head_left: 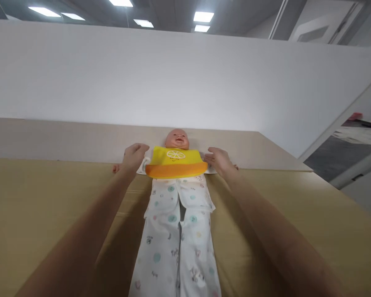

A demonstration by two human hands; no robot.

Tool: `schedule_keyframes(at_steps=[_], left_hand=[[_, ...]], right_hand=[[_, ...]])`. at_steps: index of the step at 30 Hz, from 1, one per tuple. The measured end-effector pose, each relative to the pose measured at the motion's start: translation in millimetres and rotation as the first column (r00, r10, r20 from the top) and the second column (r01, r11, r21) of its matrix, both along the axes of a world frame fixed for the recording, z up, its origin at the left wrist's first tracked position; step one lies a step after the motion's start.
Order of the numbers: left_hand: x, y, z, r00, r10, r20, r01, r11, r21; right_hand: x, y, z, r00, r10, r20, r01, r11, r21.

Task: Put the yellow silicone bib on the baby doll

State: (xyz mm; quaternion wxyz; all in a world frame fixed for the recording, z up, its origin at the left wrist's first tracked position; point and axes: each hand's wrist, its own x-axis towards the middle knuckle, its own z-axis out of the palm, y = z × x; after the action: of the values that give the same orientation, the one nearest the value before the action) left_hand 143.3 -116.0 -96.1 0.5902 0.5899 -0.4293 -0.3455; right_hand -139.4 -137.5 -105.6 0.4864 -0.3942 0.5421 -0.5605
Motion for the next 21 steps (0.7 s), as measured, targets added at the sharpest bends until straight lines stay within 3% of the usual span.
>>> schedule_keyframes(at_steps=[3, 9, 14, 18, 21], left_hand=[[-14, -37, -1.2, 0.987, -0.006, -0.159, 0.031, 0.988, 0.151], [-30, -76, -4.6, 0.917, -0.181, -0.356, 0.294, 0.909, 0.295], [-33, -96, -16.0, 0.783, -0.294, -0.548, 0.465, 0.861, 0.203], [-33, -96, -27.2, 0.707, -0.326, -0.628, 0.488, 0.867, 0.100], [-34, -80, -28.7, 0.666, -0.311, -0.677, 0.447, 0.894, 0.029]], right_hand=[[9, -30, 1, 0.979, 0.093, 0.183, -0.133, 0.966, 0.223], [20, -77, -10, 0.932, 0.243, 0.269, -0.318, 0.904, 0.285], [32, -89, -21, 0.900, 0.284, 0.330, -0.376, 0.890, 0.259], [35, -79, -27, 0.912, 0.240, 0.332, -0.313, 0.931, 0.188], [36, -64, -26, 0.902, 0.251, 0.352, -0.305, 0.946, 0.106]])
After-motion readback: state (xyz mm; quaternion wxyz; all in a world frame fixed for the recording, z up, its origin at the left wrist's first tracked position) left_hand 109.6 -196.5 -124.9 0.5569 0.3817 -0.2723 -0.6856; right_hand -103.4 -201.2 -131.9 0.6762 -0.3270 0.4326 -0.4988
